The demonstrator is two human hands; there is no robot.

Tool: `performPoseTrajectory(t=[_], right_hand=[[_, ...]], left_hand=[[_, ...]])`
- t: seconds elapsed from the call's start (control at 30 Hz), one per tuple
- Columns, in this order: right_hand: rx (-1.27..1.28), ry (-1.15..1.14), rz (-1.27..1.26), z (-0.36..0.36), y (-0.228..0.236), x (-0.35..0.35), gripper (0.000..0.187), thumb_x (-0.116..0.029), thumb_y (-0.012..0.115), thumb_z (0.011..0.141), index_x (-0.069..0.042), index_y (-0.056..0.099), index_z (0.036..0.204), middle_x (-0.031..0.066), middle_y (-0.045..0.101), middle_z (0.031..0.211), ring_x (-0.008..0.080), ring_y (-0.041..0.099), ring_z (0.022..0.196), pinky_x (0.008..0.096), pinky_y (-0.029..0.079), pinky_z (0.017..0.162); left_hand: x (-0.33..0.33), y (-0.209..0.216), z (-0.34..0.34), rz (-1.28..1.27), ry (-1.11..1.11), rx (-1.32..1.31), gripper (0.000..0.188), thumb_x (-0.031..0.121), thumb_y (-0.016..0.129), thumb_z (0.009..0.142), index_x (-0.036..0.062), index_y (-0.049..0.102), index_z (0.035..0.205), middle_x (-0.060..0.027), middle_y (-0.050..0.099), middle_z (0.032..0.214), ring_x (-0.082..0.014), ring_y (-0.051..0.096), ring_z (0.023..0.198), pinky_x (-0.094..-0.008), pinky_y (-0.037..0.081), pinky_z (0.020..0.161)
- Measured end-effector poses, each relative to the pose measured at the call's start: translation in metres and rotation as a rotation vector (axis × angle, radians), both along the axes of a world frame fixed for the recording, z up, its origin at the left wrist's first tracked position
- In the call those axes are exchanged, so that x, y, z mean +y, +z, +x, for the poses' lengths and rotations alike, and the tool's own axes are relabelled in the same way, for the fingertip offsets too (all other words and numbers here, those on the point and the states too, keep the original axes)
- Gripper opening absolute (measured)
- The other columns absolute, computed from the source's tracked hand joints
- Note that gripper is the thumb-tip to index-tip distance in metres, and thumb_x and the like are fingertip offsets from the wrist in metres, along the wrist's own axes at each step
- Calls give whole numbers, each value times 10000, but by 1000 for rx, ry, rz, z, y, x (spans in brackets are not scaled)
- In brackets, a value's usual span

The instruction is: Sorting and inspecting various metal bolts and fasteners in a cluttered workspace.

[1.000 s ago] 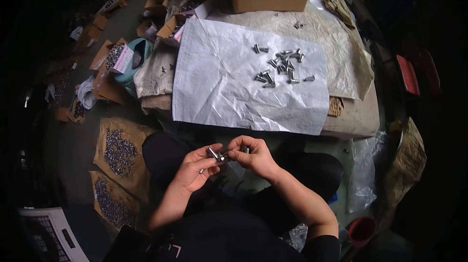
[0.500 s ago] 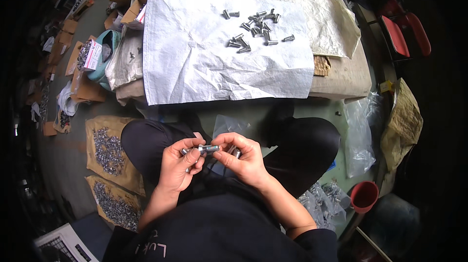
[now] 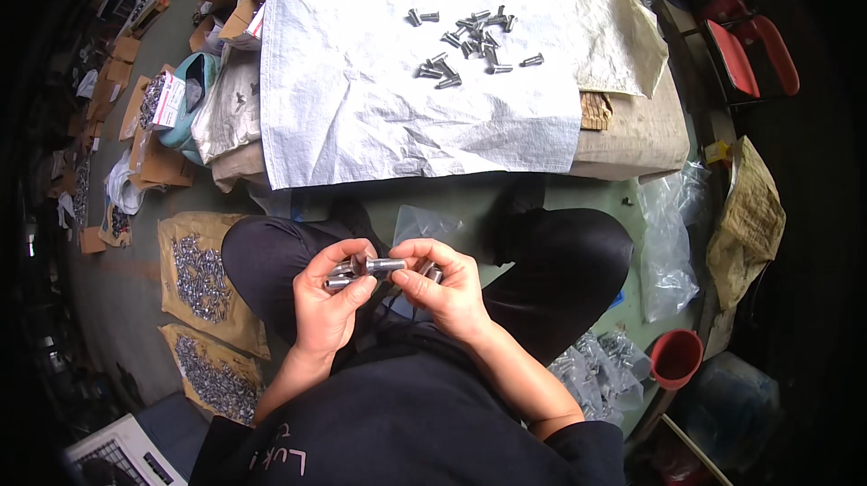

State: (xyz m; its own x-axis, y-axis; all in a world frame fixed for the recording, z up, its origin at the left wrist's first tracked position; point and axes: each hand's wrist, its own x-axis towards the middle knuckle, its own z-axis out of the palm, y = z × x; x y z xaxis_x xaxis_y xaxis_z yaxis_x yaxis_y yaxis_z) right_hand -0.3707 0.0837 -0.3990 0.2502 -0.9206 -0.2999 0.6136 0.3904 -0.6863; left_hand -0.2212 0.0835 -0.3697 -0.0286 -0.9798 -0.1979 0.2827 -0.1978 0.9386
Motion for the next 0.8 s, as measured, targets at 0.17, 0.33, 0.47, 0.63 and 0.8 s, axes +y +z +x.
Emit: performPoseTrajectory(t=[0.17,0.33,0.47,0.63,0.8], right_hand=[[68,-27,-70,1,-2,4,228,-7,628,746,-11,561,965,65,597,771,68,489,555,176,369,461],[46,-20,-33,2,0,5,218,-30,633,757,-28,576,967,-8,547,740,29,459,559,159,356,472],[-19,-14,20,1,1,5,221,-29,631,757,-27,576,971,-2,549,739,35,462,553,161,355,464],[-104,-21,43,3,2,6,224,-27,630,757,-22,576,974,8,552,749,39,461,550,164,351,457],[-115,-19,54,3,1,8,229,-17,628,755,-17,574,977,8,545,744,43,459,542,168,351,456]], left_hand=[[2,3,6,190,-77,234,256,-14,611,760,-25,556,1010,-7,561,862,-38,482,697,-158,396,633],[-1,2,5,74,-79,53,247,-22,612,750,-19,560,991,-18,562,892,-51,497,753,-181,398,698],[-3,-1,6,-120,-104,-179,235,-56,608,705,-5,573,931,-49,564,922,-95,514,802,-214,387,749],[-1,2,4,-222,-93,-329,239,-74,605,674,-5,578,901,-67,565,930,-124,522,800,-232,391,748],[-2,3,5,-167,-82,-287,226,-70,612,676,-11,578,891,-68,577,875,-123,514,766,-236,405,701]])
